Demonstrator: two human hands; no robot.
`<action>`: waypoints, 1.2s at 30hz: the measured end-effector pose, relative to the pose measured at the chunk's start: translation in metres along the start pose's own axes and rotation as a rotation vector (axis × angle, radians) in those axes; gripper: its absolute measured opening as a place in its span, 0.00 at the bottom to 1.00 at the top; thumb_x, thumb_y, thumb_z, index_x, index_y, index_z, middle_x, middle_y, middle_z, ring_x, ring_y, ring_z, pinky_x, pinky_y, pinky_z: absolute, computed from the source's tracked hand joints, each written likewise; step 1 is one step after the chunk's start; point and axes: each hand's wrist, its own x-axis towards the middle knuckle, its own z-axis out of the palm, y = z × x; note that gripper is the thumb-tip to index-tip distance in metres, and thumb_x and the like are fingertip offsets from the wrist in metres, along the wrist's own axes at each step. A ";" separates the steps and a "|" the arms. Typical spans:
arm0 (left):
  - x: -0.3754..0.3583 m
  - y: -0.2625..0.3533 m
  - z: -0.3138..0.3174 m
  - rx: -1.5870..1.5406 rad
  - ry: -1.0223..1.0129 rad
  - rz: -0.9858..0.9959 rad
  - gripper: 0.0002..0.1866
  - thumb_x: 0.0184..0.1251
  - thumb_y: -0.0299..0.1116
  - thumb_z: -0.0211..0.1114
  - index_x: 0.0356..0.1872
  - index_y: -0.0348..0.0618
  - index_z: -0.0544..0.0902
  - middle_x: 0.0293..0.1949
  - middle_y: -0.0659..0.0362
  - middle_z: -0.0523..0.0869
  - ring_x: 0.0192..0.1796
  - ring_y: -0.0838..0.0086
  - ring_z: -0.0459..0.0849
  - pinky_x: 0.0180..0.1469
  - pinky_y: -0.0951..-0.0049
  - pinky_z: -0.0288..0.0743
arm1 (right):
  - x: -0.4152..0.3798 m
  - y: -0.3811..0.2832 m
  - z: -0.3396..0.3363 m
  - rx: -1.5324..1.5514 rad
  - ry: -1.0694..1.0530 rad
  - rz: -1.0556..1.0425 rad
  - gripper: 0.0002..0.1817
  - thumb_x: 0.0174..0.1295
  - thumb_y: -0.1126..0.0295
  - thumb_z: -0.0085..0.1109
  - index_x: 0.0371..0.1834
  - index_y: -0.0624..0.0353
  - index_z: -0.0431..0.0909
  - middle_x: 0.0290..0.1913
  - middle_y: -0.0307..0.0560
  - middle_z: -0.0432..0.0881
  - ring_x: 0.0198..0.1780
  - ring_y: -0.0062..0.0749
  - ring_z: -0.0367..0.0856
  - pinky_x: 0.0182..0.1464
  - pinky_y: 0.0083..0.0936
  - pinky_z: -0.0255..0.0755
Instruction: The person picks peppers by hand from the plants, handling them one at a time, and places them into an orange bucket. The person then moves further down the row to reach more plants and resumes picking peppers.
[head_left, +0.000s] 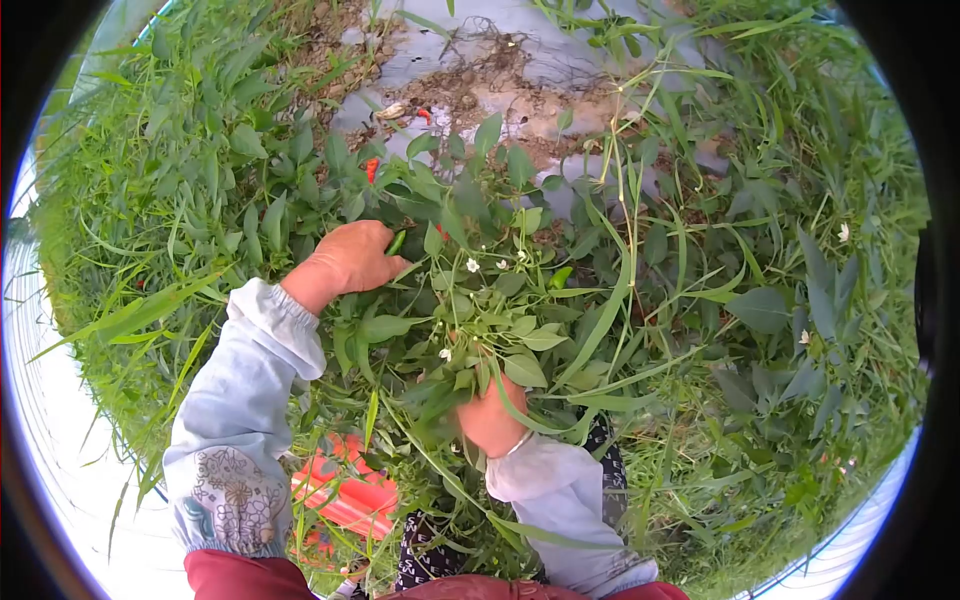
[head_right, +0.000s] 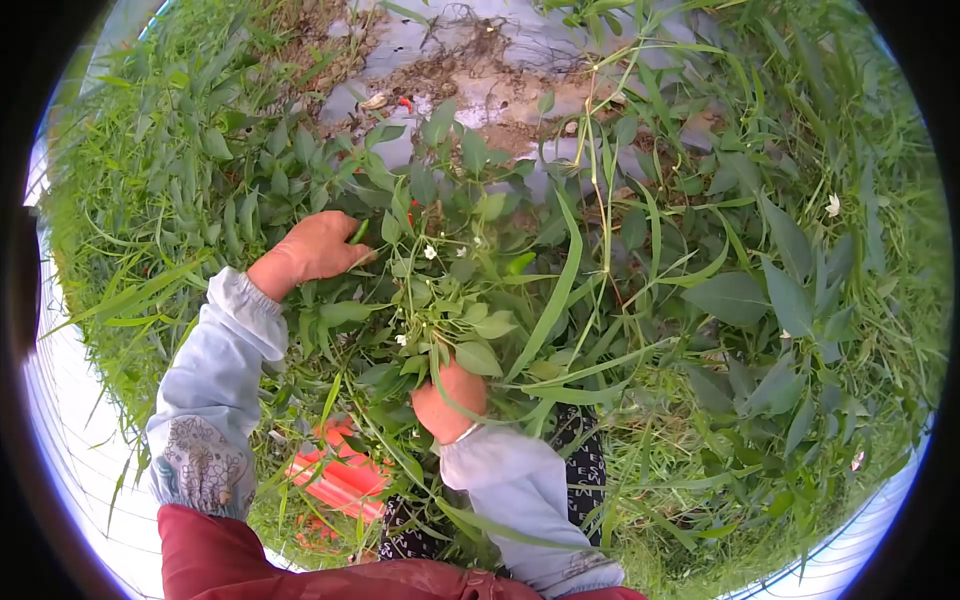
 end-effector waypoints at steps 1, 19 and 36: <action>0.001 0.003 0.003 0.066 -0.035 0.039 0.22 0.55 0.46 0.64 0.39 0.34 0.81 0.39 0.47 0.83 0.46 0.55 0.81 0.49 0.63 0.74 | 0.000 -0.001 0.000 -0.001 -0.002 -0.001 0.24 0.46 0.69 0.62 0.51 0.56 0.72 0.41 0.56 0.79 0.41 0.56 0.77 0.41 0.43 0.73; -0.073 -0.003 -0.027 -1.259 0.158 0.049 0.20 0.54 0.23 0.65 0.51 0.39 0.77 0.32 0.70 0.79 0.29 0.89 0.74 0.27 0.87 0.65 | 0.003 0.000 0.006 0.140 0.078 -0.076 0.25 0.41 0.74 0.63 0.48 0.59 0.73 0.39 0.59 0.78 0.40 0.58 0.76 0.41 0.44 0.72; -0.081 0.039 -0.043 -0.119 0.885 0.485 0.16 0.51 0.28 0.67 0.41 0.45 0.73 0.28 0.56 0.78 0.26 0.67 0.80 0.27 0.71 0.74 | 0.003 -0.005 0.000 0.084 -0.001 -0.021 0.20 0.49 0.66 0.61 0.48 0.56 0.76 0.37 0.58 0.79 0.38 0.57 0.77 0.39 0.44 0.73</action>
